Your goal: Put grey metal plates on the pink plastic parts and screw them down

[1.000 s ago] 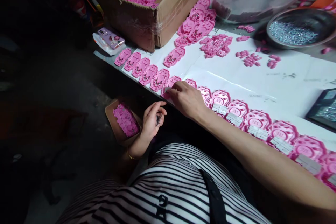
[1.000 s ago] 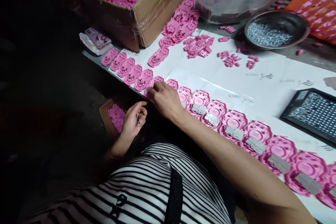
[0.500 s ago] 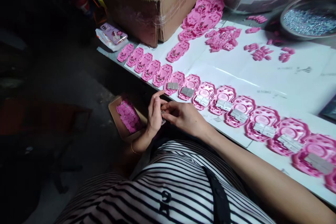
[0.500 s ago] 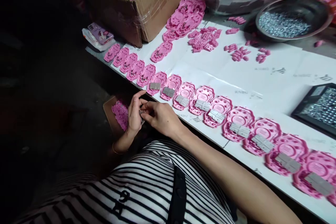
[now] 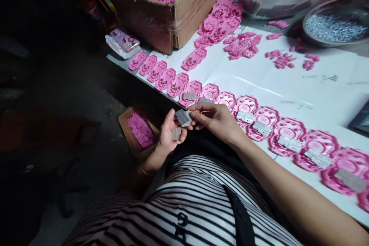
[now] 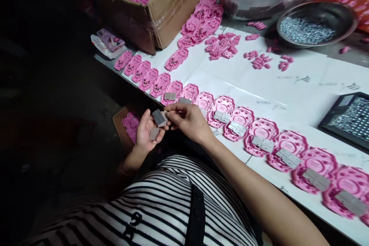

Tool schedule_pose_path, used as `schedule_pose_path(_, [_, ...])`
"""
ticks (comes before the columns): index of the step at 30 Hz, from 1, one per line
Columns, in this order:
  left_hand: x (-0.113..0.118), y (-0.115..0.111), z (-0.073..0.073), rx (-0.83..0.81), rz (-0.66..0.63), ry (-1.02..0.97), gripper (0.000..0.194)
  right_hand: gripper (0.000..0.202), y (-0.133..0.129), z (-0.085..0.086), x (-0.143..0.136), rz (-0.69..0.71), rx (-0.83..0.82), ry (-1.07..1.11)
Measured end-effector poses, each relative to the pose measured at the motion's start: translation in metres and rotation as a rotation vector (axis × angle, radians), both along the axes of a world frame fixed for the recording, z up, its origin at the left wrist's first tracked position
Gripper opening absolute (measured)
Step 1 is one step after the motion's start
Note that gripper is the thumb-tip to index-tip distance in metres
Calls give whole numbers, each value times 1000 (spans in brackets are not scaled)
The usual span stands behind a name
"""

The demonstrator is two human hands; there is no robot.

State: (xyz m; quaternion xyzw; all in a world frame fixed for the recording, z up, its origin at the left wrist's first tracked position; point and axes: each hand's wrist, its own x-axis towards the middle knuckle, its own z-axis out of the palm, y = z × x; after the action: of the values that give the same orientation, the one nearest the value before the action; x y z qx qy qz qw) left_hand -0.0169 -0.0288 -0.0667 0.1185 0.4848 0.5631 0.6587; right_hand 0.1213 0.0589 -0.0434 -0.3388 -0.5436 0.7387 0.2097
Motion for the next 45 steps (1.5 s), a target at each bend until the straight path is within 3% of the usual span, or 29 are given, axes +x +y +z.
schedule_pose_path(6, [4, -5, -4, 80, 71, 296, 37, 39, -5, -4, -2, -6, 237, -90])
schedule_pose_path(16, [-4, -2, 1, 3, 186, 176, 36, 49, 4, -3, 0, -137, -99, 84])
schedule_pose_path(23, [-6, -3, 0, 56, 139, 374, 36, 47, 7, -3, -9, -10, 87, 45])
schedule_pose_path(29, [-5, -3, -1, 54, 296, 336, 32, 45, 5, -3, -25, 61, 113, 23])
schedule_pose_path(34, [-9, -2, -2, 34, 317, 277, 36, 43, 46, 4, -38, 48, 403, -84])
schedule_pose_path(39, [-19, -3, -9, -19, 316, 249, 41, 11, 101, 0, -62, 110, 404, -320])
schedule_pose_path(45, [-31, 0, -18, -53, 271, 205, 51, 4, 106, -2, -82, 225, 459, -532])
